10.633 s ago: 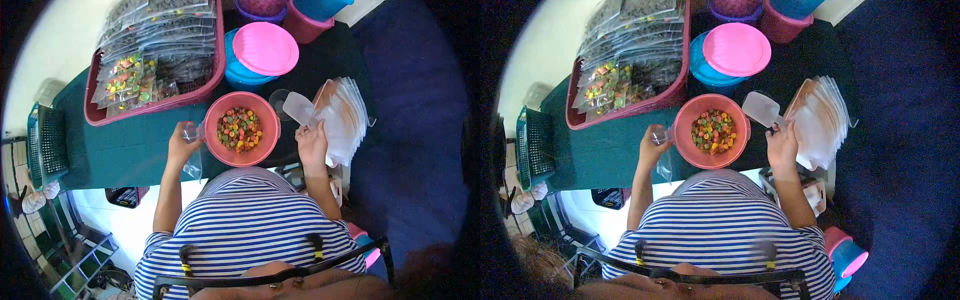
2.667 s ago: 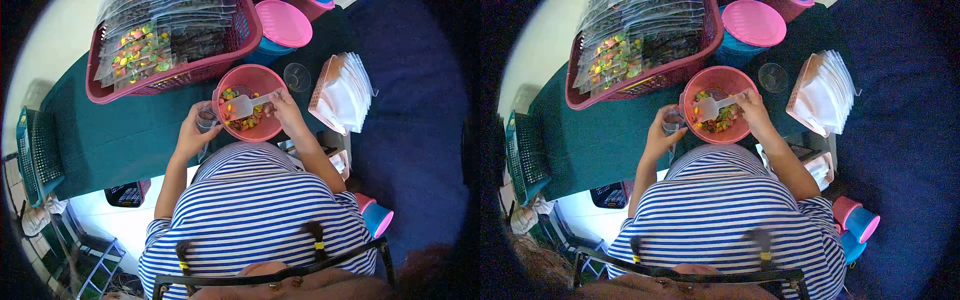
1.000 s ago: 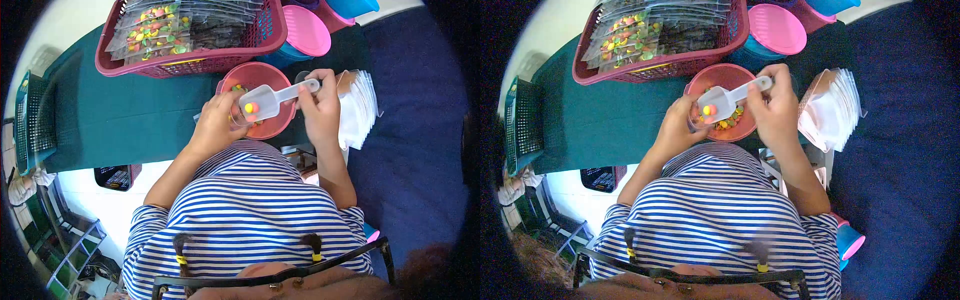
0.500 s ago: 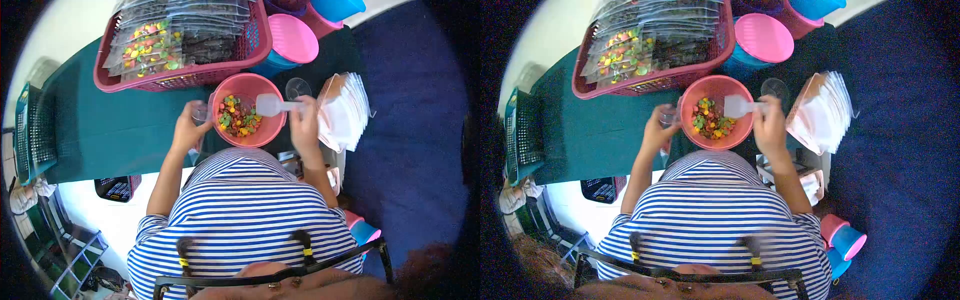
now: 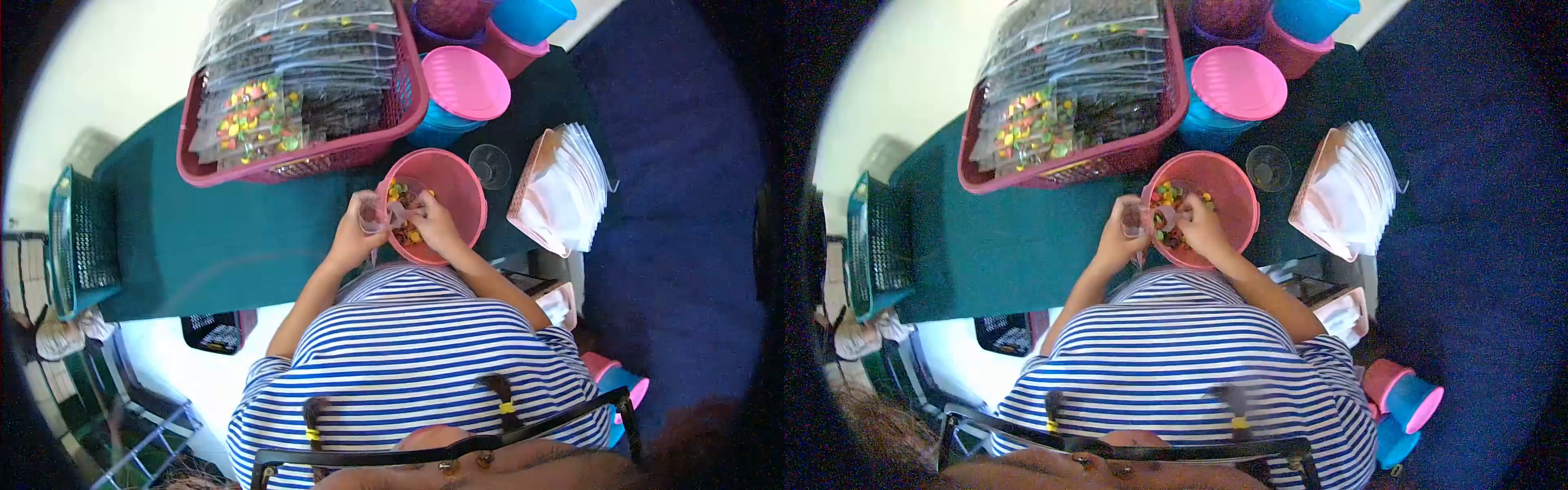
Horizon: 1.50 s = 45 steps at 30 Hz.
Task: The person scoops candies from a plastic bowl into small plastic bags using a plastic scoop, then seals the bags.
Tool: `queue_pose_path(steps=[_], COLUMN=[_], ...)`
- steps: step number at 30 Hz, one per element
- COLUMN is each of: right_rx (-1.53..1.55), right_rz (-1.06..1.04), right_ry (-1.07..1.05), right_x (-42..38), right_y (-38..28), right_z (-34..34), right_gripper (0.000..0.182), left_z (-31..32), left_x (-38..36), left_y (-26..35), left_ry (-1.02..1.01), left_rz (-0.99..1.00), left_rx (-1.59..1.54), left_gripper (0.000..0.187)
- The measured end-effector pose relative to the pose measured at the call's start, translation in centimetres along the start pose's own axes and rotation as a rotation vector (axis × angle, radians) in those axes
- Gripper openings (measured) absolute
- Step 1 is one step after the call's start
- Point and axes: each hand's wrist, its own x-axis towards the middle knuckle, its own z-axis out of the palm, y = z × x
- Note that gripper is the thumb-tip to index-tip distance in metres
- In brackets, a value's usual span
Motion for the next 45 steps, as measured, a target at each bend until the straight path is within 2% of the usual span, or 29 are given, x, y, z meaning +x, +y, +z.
queue_pose_path(steps=[1, 2, 4, 5, 6, 8, 10, 12, 16, 18, 21, 23, 24, 25, 26, 27, 32, 34, 36, 37, 40, 42, 44, 45], right_rx=[0.252, 0.265, 0.676, 0.788, 0.795, 1.023, 1.017, 1.052, 1.093, 1.083, 1.127, 1.137, 1.159, 1.167, 1.151, 1.151, 1.054, 0.980, 0.474, 0.398, 0.510, 0.408, 0.364, 0.342], right_rz=[0.193, 0.189, 0.417, 0.425, 0.421, 0.398, 0.411, 0.312, 0.247, 0.243, 0.239, 0.251, 0.258, 0.234, 0.241, 0.222, 0.146, 0.099, 0.034, -0.081, -0.034, -0.065, -0.205, -0.184], right_ry=[-0.034, -0.018, -0.003, -0.001, 0.004, 0.004, 0.029, 0.029, 0.052, 0.061, 0.084, 0.076, 0.073, 0.089, 0.063, 0.060, 0.044, 0.014, 0.064, 0.075, 0.026, 0.058, 0.058, 0.048], right_x=[0.0, 0.1, 0.4, 0.4, 0.4, 0.3, 0.4, -0.2, -1.1, -1.4, -1.0, -0.9, -0.6, -0.8, -1.0, -1.2, -2.0, -1.9, -1.9, -2.0, -2.3, -2.5, -3.0, -3.1], right_y=[0.2, 0.4, 0.2, 0.2, 0.0, -0.1, 0.0, -0.2, -1.3, -1.6, -0.8, 0.2, 0.3, 0.0, -0.5, -1.1, -4.6, -5.5, -5.3, -5.6, -7.1, -7.3, -8.3, -8.6], right_z=[-0.6, -1.1, -2.3, -2.8, -3.5, -4.8, -5.6, -6.4, -8.1, -8.8, -10.1, -10.8, -11.1, -11.2, -11.4, -11.6, -11.3, -10.5, -9.9, -9.5, -10.0, -10.1, -10.1, -10.5], right_gripper=[0.018, 0.018, 0.015, 0.013, 0.013, 0.013, 0.011, 0.011, 0.009, 0.009, 0.008, 0.008, 0.008, 0.007, 0.007, 0.007, 0.007, 0.010, 0.013, 0.013, 0.010, 0.008, 0.005, 0.005], left_z=[-0.3, -0.3, -0.2, -0.3, -0.4, -0.7, -0.9, -1.0, -1.6, -2.0, -2.3, -2.1, -1.8, -1.5, -1.5, -1.5, -0.3, 0.0, 0.1, 0.1, 0.4, 0.7, 0.9, 1.0], left_x=[-0.1, -0.1, 0.1, 0.2, 0.3, 0.6, 1.0, 0.9, 0.8, 0.7, 0.6, 0.6, 0.5, 0.6, 0.7, 0.7, 0.2, 0.1, 0.0, 0.0, -0.2, -0.1, 0.1, 0.1], left_y=[0.6, 1.0, 1.6, 2.0, 2.1, 1.9, 0.5, -0.3, -1.1, -1.2, -0.6, -1.2, -0.7, 0.8, 2.4, 3.7, 5.0, 5.0, 5.2, 5.3, 5.9, 5.9, 5.5, 5.5], left_ry=[-0.036, -0.052, -0.056, -0.030, -0.035, 0.028, 0.043, 0.111, 0.127, 0.144, 0.148, 0.313, 0.338, 0.343, 0.344, 0.268, 0.222, 0.121, 0.112, 0.073, 0.035, 0.032, 0.014, 0.012], left_rz=[-0.072, -0.065, -0.065, -0.003, 0.000, -0.092, -0.060, -0.064, -0.089, -0.080, -0.183, 0.062, 0.046, 0.173, 0.303, 0.325, 0.297, 0.224, 0.223, 0.225, 0.222, 0.221, 0.236, 0.232], left_rx=[-0.006, 0.006, -0.112, 0.036, 0.042, 0.075, 0.015, -0.009, -0.030, 0.039, 0.056, 0.397, 0.383, 0.478, 0.577, 0.633, 0.614, 0.647, 0.617, 0.656, 0.668, 0.637, 0.656, 0.657], left_gripper=[0.058, 0.058, 0.056, 0.054, 0.054, 0.055, 0.055, 0.055, 0.058, 0.062, 0.064, 0.062, 0.062, 0.061, 0.061, 0.062, 0.066, 0.065, 0.068, 0.069, 0.072, 0.073, 0.072, 0.072])
